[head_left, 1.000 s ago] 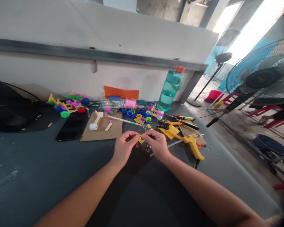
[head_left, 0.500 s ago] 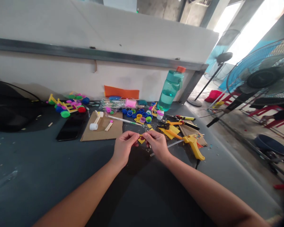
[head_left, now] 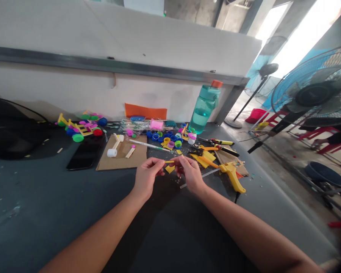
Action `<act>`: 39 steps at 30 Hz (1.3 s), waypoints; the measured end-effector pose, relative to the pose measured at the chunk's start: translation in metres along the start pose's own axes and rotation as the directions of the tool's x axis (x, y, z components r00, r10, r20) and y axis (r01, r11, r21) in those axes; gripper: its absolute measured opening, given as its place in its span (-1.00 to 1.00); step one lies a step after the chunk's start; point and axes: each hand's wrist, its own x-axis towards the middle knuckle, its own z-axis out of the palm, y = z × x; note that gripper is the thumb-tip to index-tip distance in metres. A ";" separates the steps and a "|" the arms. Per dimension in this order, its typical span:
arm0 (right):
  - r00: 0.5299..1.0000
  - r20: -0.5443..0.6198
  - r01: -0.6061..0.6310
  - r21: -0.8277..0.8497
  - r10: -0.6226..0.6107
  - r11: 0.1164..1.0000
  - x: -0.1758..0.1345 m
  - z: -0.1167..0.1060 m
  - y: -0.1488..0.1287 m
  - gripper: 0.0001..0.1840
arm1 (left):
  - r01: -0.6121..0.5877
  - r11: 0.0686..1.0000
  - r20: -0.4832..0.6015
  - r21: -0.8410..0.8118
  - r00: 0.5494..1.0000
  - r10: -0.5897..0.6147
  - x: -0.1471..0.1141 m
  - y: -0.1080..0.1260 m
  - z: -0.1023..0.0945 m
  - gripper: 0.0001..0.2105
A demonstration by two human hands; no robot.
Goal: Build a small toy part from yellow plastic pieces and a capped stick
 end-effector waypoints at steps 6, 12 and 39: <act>0.998 0.047 0.046 -0.151 -0.039 0.988 0.000 -0.002 0.003 -0.68 | -0.020 0.999 0.024 0.033 1.000 0.020 -0.001 -0.002 0.001 -0.81; 0.995 -0.001 0.094 -0.214 -0.096 0.972 -0.001 -0.002 0.005 -0.78 | 0.014 1.000 0.040 0.027 0.999 -0.015 -0.002 -0.001 0.002 -0.74; 0.988 -0.020 0.131 -0.395 -0.151 0.909 0.001 -0.003 0.011 -0.83 | -0.069 0.974 0.071 0.214 0.996 0.055 0.004 -0.007 -0.006 -0.77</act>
